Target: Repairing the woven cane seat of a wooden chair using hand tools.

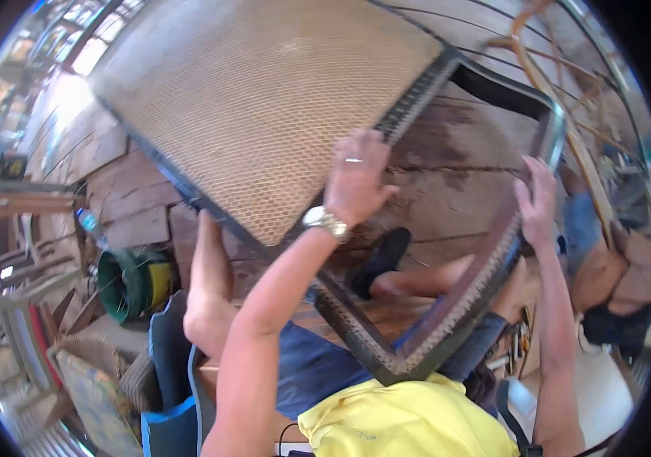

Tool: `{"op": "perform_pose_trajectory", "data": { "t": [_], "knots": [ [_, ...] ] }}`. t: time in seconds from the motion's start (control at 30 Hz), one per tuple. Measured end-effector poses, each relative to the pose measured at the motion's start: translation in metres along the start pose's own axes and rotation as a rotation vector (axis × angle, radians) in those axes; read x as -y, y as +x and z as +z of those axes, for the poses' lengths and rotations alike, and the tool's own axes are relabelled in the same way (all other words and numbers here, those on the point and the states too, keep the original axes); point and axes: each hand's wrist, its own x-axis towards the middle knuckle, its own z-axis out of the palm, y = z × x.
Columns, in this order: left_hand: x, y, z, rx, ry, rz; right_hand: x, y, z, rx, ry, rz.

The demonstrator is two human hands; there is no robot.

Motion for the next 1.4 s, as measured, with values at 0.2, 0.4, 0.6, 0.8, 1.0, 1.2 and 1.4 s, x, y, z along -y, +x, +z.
{"op": "perform_pose_trajectory", "data": {
  "t": [0.2, 0.4, 0.6, 0.8, 1.0, 1.2, 1.4],
  "knots": [
    [0.063, 0.007, 0.022, -0.044, -0.087, 0.270, -0.012, 0.002, 0.002, 0.062, 0.051, 0.035],
    [0.173, -0.080, -0.055, -0.113, -0.012, 0.027, -0.014, 0.002, -0.017, 0.074, -0.047, 0.064],
    [0.324, -0.155, -0.079, -0.366, 0.699, -1.161, -0.004, 0.000, -0.008, 0.041, -0.005, 0.078],
    [0.235, -0.025, -0.036, -0.078, 0.339, -0.969, 0.006, 0.011, -0.005, -0.017, 0.017, 0.032],
    [-0.012, 0.096, 0.002, -0.111, -0.309, 0.101, 0.004, 0.011, -0.008, -0.001, 0.048, 0.076],
    [-0.034, 0.140, 0.005, -0.341, -0.424, 0.297, -0.001, 0.011, -0.019, -0.014, 0.081, 0.111],
    [0.126, 0.161, 0.018, -0.161, 0.218, -0.562, 0.000, 0.015, -0.013, -0.030, 0.108, 0.139]
  ]
}}
